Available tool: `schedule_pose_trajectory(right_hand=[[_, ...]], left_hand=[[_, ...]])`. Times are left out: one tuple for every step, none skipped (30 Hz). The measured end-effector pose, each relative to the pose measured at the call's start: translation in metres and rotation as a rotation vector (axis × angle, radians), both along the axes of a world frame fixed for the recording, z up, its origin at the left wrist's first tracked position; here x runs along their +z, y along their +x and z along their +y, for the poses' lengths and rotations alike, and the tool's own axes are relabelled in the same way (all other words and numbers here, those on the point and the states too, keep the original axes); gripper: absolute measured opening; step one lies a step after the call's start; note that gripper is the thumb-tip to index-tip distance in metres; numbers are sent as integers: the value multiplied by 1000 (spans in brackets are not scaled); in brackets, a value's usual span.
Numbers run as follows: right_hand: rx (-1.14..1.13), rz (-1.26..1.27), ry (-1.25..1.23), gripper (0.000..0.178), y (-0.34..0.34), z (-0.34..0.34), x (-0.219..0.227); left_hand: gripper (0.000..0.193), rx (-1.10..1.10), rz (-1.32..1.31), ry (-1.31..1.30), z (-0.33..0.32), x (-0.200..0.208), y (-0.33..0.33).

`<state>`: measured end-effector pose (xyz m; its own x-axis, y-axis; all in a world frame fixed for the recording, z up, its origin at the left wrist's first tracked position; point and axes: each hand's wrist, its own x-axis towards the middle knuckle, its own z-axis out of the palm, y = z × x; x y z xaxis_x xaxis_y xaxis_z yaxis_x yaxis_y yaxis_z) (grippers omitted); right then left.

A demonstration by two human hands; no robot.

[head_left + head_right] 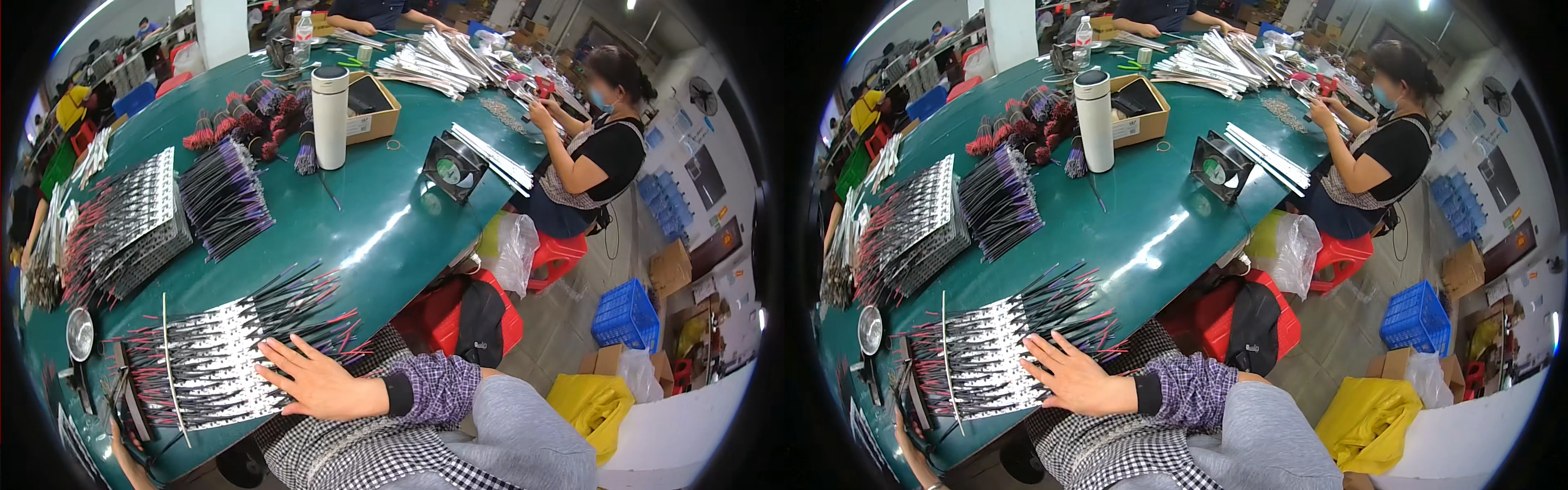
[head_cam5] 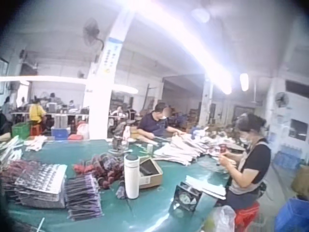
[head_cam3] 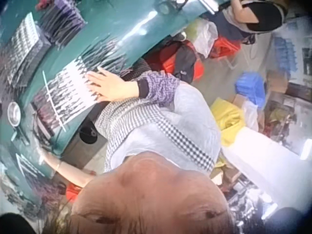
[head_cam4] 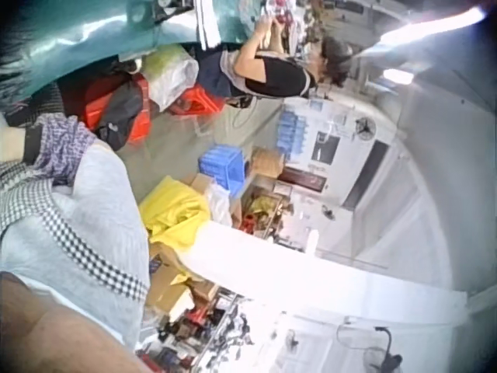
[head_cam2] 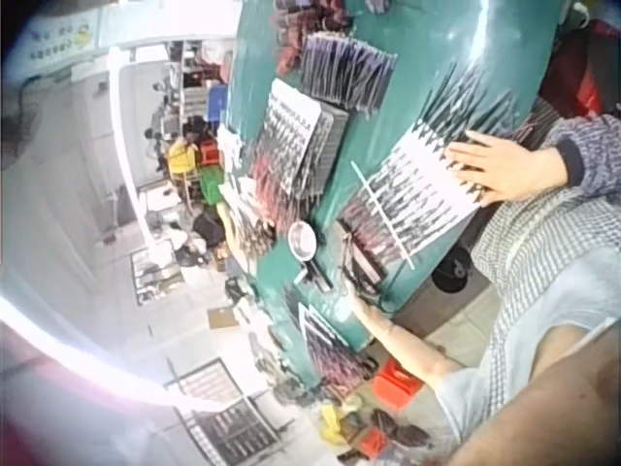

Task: The person solders wires onto circuit board panels using a soldering iron and aligns the wires on the board with a stick.

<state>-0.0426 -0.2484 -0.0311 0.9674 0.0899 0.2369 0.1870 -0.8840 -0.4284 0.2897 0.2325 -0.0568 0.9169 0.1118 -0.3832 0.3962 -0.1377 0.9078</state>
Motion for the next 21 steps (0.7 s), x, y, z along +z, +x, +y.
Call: schedule_pose_trajectory(right_hand=[[-15,5,12,88,-1,2,6],[-8,-37,-1,87,1,3,13],[3,-75,-11,87,2,4,22],[14,-76,-5,87,5,5,27],[6,-80,-23,85,10,6,33],[10,-87,-35,84,17,9,36],[-13,-16,-130,80,26,9,29],[-67,45,-138,78,30,3,17],[-104,103,-144,76,31,-2,9],[-98,75,-161,75,31,-3,5],[-104,56,-182,73,30,-9,1],[-107,59,-198,72,28,-12,1],[-111,64,-216,71,25,-13,2],[-107,47,-206,71,24,-13,3],[-111,30,-199,71,24,-13,3],[-104,6,-186,71,24,-13,4],[-88,0,-183,69,24,-12,6],[-81,-2,-193,67,24,-12,5],[-77,-3,-204,66,23,-11,3],[-73,1,-205,64,22,-11,3],[-65,-2,-204,63,21,-10,1]], left_hand=[[51,4,-46,199,4,-6,1],[54,14,-89,401,8,-13,2],[56,27,-127,606,6,-11,-4],[66,62,-194,726,1,-9,-9],[66,82,-191,738,-5,-3,-16],[68,48,-242,1048,-7,2,-23],[73,16,-275,1363,-9,8,-31],[66,25,-478,1505,-31,16,-50],[59,34,-671,1657,-58,23,-70],[52,1,-730,1653,-68,23,-77],[42,-6,-675,1365,-123,42,-99],[35,-103,-632,1017,-163,57,-125],[33,-213,-784,814,-187,50,-146],[32,-340,-837,827,-211,54,-171],[29,-379,-806,829,-232,52,-194],[29,-451,-856,916,-243,52,-204],[29,-530,-905,994,-249,50,-209],[27,-503,-956,1005,-251,45,-209],[26,-478,-1009,1015,-250,38,-208],[23,-480,-994,1029,-250,32,-206],[21,-437,-1013,993,-246,27,-204]])
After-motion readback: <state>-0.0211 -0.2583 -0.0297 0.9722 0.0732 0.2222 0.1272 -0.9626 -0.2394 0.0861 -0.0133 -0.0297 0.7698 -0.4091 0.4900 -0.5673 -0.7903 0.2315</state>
